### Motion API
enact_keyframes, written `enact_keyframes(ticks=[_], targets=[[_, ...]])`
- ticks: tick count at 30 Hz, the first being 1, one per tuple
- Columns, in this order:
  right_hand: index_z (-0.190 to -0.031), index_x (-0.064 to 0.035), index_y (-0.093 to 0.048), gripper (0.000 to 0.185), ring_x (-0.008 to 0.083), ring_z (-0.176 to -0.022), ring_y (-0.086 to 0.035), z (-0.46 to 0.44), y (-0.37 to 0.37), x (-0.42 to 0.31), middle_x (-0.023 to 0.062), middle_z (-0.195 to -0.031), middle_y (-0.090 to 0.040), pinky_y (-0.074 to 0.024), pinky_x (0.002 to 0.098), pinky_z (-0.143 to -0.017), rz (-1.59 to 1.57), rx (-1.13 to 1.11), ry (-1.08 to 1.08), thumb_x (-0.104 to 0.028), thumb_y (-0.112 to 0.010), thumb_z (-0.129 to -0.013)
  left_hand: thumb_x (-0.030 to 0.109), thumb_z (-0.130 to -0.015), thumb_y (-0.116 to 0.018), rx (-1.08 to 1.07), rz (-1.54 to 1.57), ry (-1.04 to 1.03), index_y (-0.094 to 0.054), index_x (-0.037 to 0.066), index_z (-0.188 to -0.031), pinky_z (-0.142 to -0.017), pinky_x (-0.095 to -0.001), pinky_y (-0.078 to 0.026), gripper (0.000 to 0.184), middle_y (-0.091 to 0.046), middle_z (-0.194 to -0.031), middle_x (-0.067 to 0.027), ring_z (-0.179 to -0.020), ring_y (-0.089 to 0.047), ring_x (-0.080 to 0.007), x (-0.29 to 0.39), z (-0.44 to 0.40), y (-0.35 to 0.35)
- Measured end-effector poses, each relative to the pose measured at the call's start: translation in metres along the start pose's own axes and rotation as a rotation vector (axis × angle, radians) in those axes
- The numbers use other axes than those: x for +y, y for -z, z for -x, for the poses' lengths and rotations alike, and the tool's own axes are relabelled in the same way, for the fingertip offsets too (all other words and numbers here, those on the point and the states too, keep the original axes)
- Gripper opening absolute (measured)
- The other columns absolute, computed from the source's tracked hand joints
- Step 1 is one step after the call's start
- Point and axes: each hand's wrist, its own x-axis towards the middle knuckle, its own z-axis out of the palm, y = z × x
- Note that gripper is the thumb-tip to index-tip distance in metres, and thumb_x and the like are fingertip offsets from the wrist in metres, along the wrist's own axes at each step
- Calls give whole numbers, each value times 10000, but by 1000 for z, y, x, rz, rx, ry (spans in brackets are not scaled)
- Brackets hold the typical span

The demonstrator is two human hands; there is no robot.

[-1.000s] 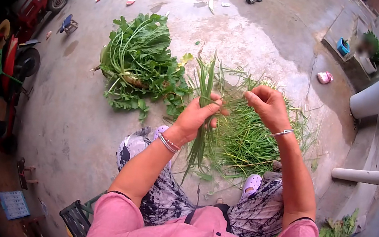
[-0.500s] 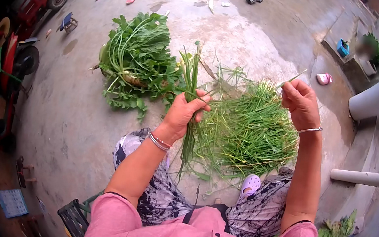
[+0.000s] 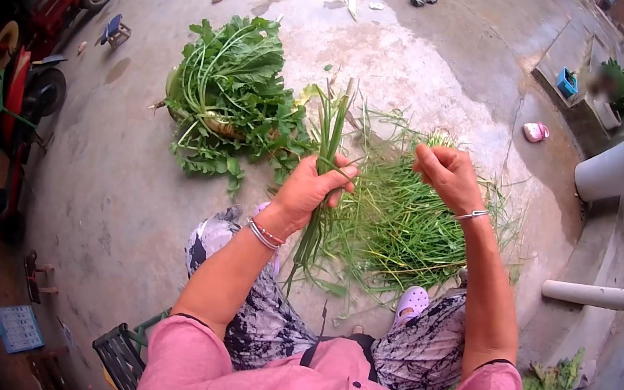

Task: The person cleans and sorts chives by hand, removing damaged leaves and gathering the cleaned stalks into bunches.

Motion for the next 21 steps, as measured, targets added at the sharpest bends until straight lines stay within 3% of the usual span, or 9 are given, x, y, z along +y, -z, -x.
enact_keyframes(ticks=[1, 2, 5, 9, 12, 16, 21], targets=[[-893, -8, -628, 374, 70, -669, -526, -1, -3, -2, 21, -723, -585, -421, 212, -578, -35, -77, -13, -364, -514, -890, 161, -838, -601, -19, -4, 10, -551, 60, -915, -421, -175, -344, 136, -591, -709, -38, -481, -469, -58, 0, 0, -2], [-893, -8, -628, 374, 70, -669, -526, 0, -11, -4, 21, -723, -585, -421, 212, -578, -37, -76, -17, -364, -514, -890, 164, -840, -601, -38, -10, 22, -552, 61, -914, -423, -173, -352, 136, -591, -710, -36, -484, -473, -55, -1, 1, -3], [-1036, -18, -562, 396, 154, -889, -549, 10, -29, -19, 85, -990, -595, -451, 291, -809, -446, -146, 18, -378, -460, -908, 159, -844, -596, -75, -28, 53, -554, 58, -919, -435, -169, -377, 133, -598, -717, -40, -487, -480, -55, -9, -1, -4], [-975, -25, -569, 343, 185, -912, -565, 0, -22, -10, 102, -995, -601, -457, 323, -829, -687, -105, -24, -333, -425, -929, 153, -850, -586, -137, -51, 78, -552, 53, -929, -447, -166, -398, 132, -606, -733, -49, -497, -498, -58, -9, -1, -8], [-873, -11, -559, 294, 222, -885, -584, -2, 4, -16, 137, -932, -611, -465, 348, -850, -996, 85, 3, -249, -399, -937, 145, -853, -579, -139, -32, 78, -550, 50, -938, -457, -167, -408, 131, -612, -748, -58, -508, -514, -65, -8, -1, -7], [-867, -9, -546, 299, 274, -922, -578, -13, 48, 11, 160, -951, -600, -454, 425, -902, -1237, 276, 52, -256, -392, -939, 142, -860, -565, -102, -14, 93, -553, 57, -940, -462, -174, -408, 117, -606, -744, -55, -513, -517, -71, -7, 1, -6], [-906, -7, -540, 304, 265, -921, -579, -14, 89, 32, 157, -972, -593, -464, 426, -888, -1366, 449, 60, -277, -402, -936, 151, -859, -569, -113, -51, 111, -556, 57, -933, -451, -183, -390, 121, -595, -721, -43, -505, -504, -69, -9, 1, -3]])
